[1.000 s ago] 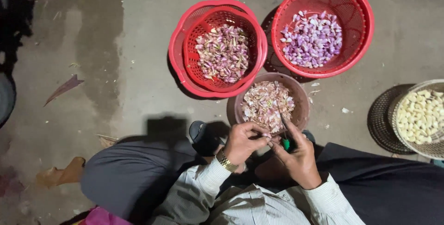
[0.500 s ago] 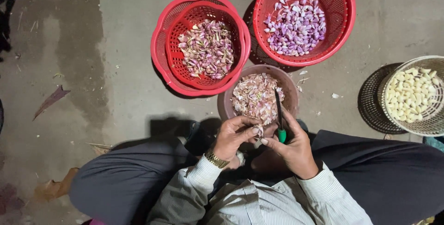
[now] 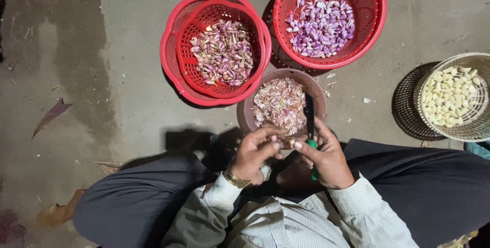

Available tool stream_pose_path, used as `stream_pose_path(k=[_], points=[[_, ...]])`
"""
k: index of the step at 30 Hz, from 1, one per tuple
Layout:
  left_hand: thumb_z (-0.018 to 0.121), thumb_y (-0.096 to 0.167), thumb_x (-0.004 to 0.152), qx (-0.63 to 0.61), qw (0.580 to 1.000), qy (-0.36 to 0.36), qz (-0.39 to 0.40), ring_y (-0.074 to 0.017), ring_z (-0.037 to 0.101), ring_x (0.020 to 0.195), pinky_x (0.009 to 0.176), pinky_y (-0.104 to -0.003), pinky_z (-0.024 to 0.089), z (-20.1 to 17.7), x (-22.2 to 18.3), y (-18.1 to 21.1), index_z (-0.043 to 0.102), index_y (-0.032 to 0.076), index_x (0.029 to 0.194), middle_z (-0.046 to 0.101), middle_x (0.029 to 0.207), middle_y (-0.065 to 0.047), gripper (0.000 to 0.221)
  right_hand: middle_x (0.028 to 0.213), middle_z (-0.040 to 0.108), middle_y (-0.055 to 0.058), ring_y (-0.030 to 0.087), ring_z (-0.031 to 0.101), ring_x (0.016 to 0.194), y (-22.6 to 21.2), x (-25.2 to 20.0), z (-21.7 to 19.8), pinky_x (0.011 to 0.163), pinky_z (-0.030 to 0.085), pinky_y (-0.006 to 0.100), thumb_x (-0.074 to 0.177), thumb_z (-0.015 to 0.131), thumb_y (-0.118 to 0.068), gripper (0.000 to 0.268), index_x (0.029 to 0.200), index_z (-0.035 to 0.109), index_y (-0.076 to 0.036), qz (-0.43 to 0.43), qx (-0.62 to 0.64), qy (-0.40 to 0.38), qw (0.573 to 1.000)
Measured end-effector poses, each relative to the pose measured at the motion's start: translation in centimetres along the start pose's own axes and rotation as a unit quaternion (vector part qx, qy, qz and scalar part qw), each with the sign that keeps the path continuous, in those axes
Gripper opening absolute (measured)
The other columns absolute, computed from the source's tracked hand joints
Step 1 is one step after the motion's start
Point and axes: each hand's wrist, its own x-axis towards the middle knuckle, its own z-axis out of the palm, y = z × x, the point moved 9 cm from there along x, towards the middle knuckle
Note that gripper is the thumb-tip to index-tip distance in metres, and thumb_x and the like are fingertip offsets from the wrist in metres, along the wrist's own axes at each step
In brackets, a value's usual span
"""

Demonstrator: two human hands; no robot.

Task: Peeling and slicing small onions or shallots into a bowl using a knife.

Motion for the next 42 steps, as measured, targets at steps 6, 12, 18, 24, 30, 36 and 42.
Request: stream_pose_path(k=[6, 12, 18, 24, 30, 36, 42], points=[[0.085, 0.005, 0.080, 0.080, 0.986, -0.079, 0.121, -0.0193, 0.063, 0.084, 0.061, -0.027, 0.062, 1.5, -0.4, 0.7, 0.076, -0.005, 0.103, 0.066, 0.093, -0.018, 0.026, 0.083, 0.071, 0.017, 0.009, 0.048, 0.033, -2.0, -0.7, 3.5, 0.030, 0.039, 0.023, 0.085, 0.070, 0.008, 0.077, 0.154, 0.039, -0.010, 0.021, 0.022, -0.057, 0.998], [0.082, 0.011, 0.085, 0.138, 0.976, -0.046, 0.165, -0.0178, 0.065, 0.089, 0.074, -0.029, 0.057, 0.2, -0.1, 2.3, 0.078, -0.002, 0.104, 0.073, 0.095, -0.015, 0.024, 0.080, 0.069, 0.017, 0.015, 0.053, 0.045, -1.9, -1.7, 3.7, 0.039, 0.048, 0.025, 0.100, 0.053, -0.002, 0.046, 0.146, 0.052, -0.001, -0.001, 0.000, -0.153, 0.988], [0.087, 0.012, 0.080, 0.217, 0.954, -0.021, 0.206, -0.0165, 0.065, 0.075, 0.064, -0.030, 0.055, -1.7, -0.2, 2.7, 0.076, 0.000, 0.096, 0.075, 0.087, -0.014, 0.023, 0.070, 0.059, 0.016, 0.014, 0.049, 0.049, -4.8, -2.9, 7.4, 0.047, 0.049, 0.024, 0.099, 0.052, 0.003, 0.059, 0.155, 0.033, 0.005, -0.018, 0.021, -0.301, 0.953], [0.089, 0.012, 0.075, 0.281, 0.931, -0.004, 0.233, -0.0174, 0.064, 0.065, 0.055, -0.031, 0.050, -0.6, -1.3, 5.5, 0.071, 0.002, 0.086, 0.073, 0.078, -0.012, 0.024, 0.068, 0.069, 0.021, 0.014, 0.057, 0.047, -3.2, -2.6, 5.8, 0.046, 0.049, 0.027, 0.097, 0.057, 0.001, 0.057, 0.151, 0.040, 0.006, -0.030, -0.068, -0.294, 0.953], [0.089, 0.011, 0.076, 0.302, 0.917, -0.017, 0.259, -0.0197, 0.063, 0.060, 0.054, -0.030, 0.050, 0.2, -1.5, 6.6, 0.072, 0.005, 0.085, 0.074, 0.075, -0.010, 0.020, 0.065, 0.069, 0.020, 0.014, 0.056, 0.046, -3.1, -2.5, 5.8, 0.046, 0.048, 0.026, 0.096, 0.059, 0.001, 0.058, 0.152, 0.040, 0.004, -0.007, -0.051, -0.286, 0.957], [0.089, 0.011, 0.077, 0.360, 0.885, -0.015, 0.296, -0.0211, 0.063, 0.056, 0.052, -0.029, 0.049, 2.4, -2.2, 8.3, 0.072, 0.008, 0.082, 0.072, 0.071, -0.008, 0.018, 0.062, 0.067, 0.021, 0.013, 0.053, 0.041, -2.1, -2.1, 5.2, 0.043, 0.047, 0.025, 0.097, 0.058, 0.002, 0.053, 0.148, 0.045, 0.005, 0.014, -0.036, -0.254, 0.966], [0.085, 0.008, 0.081, 0.285, 0.934, -0.010, 0.216, -0.0171, 0.068, 0.057, 0.053, -0.027, 0.054, 1.1, -1.2, 4.8, 0.075, 0.002, 0.089, 0.077, 0.077, -0.013, 0.014, 0.057, 0.062, 0.019, 0.013, 0.049, 0.037, -0.2, -1.9, 3.8, 0.040, 0.045, 0.024, 0.097, 0.055, 0.004, 0.049, 0.146, 0.048, 0.003, 0.041, 0.034, -0.223, 0.973]])
